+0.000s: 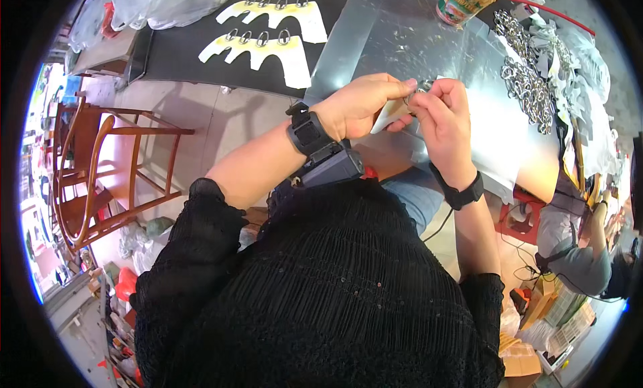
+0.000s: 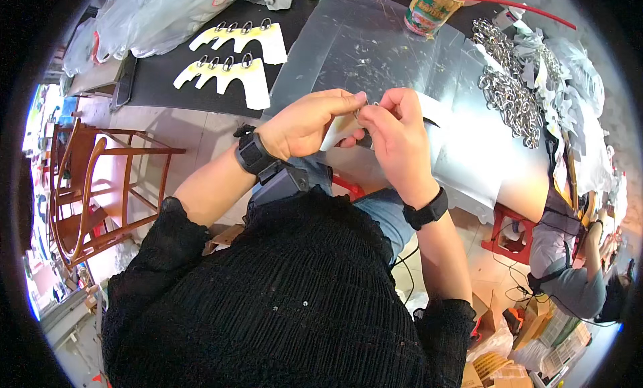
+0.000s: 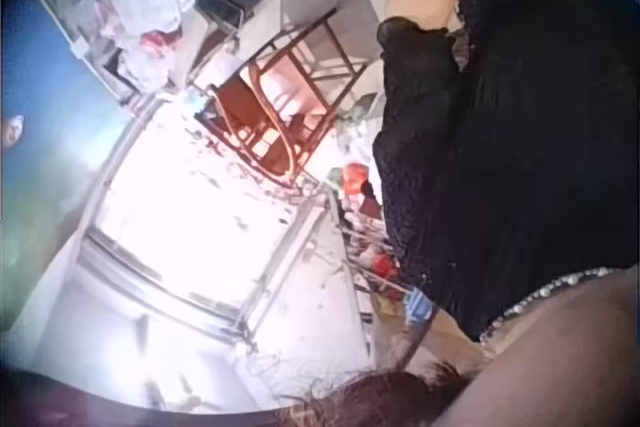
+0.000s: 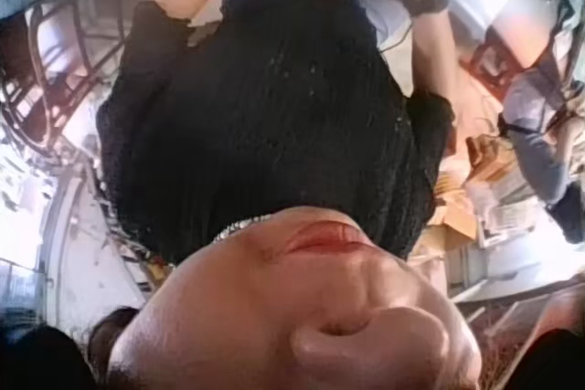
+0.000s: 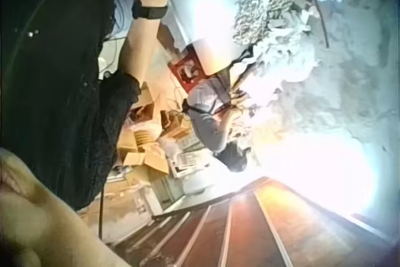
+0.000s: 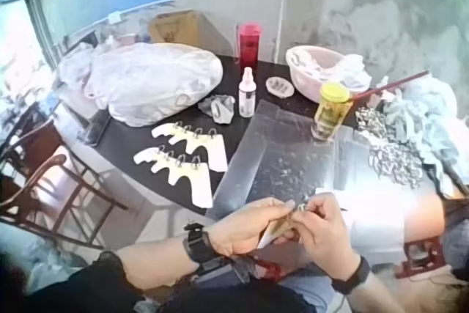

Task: Applying glue and attaching metal hardware to white leather or synthetic shoe component patterns.

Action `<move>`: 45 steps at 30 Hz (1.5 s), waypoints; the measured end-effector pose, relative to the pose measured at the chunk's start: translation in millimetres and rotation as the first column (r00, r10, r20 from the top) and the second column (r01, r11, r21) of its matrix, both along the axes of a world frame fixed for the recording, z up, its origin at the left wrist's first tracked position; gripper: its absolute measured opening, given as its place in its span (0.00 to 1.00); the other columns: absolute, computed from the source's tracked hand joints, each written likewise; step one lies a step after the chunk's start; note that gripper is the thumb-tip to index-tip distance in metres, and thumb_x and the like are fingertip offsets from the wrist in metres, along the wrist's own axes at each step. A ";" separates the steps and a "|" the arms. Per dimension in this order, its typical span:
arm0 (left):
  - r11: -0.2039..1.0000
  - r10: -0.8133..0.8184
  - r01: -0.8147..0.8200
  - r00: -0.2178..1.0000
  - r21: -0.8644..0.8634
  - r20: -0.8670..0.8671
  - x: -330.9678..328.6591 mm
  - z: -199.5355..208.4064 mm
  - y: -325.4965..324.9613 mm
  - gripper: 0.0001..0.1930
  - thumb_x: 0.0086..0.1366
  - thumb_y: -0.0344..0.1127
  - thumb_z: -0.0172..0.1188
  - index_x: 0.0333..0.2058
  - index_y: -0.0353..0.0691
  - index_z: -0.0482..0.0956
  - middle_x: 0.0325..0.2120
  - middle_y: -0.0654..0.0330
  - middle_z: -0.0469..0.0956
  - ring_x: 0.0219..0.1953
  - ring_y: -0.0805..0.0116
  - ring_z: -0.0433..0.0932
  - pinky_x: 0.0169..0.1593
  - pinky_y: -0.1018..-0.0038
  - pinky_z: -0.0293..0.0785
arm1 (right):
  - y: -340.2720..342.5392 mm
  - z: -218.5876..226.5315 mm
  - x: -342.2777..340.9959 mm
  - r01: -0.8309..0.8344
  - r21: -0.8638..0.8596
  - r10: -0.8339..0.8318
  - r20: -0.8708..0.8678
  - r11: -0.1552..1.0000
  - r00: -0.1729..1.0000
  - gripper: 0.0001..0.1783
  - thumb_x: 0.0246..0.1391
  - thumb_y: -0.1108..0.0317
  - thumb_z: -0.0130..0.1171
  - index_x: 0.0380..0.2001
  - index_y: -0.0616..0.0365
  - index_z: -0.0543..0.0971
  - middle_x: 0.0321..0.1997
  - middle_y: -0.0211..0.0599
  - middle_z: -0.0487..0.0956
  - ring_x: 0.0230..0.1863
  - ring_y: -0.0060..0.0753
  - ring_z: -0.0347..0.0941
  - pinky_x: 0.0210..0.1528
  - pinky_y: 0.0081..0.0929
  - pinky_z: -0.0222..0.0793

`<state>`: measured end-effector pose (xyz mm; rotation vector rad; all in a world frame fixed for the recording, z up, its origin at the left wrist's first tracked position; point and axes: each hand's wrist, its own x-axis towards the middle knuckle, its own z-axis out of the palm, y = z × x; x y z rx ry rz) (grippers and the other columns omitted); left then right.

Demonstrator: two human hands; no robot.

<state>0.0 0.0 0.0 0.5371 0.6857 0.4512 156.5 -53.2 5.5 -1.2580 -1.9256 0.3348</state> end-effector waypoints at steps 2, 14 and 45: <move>0.996 -0.041 0.036 0.998 0.081 0.056 0.1 -3.8 -2.3 0.11 0.61 0.39 0.53 0.33 0.35 0.68 0.27 0.58 0.73 0.26 0.69 0.74 0.30 0.75 0.72 | -4.6 -1.4 -2.0 0.005 0.046 -0.006 0.020 0.999 1.000 0.07 0.41 0.82 0.56 0.27 0.61 0.74 0.32 0.34 0.61 0.28 0.27 0.70 0.26 0.20 0.67; 0.987 0.110 -0.117 0.992 0.113 0.063 14.0 -15.7 -16.4 0.07 0.61 0.33 0.51 0.32 0.35 0.68 0.26 0.58 0.73 0.26 0.70 0.74 0.29 0.77 0.71 | -19.0 -13.4 1.4 -0.004 0.132 0.008 -0.031 0.991 0.999 0.05 0.43 0.86 0.50 0.27 0.68 0.70 0.35 0.35 0.63 0.24 0.28 0.72 0.29 0.21 0.69; 0.929 0.125 -0.085 0.988 0.359 -0.088 11.3 -12.2 -22.1 0.05 0.53 0.22 0.54 0.29 0.37 0.69 0.26 0.64 0.71 0.30 0.75 0.72 0.37 0.80 0.69 | -33.9 3.2 17.5 0.168 -0.221 -0.238 -0.343 0.961 0.909 0.07 0.42 0.78 0.57 0.29 0.61 0.75 0.33 0.36 0.68 0.32 0.30 0.66 0.37 0.22 0.63</move>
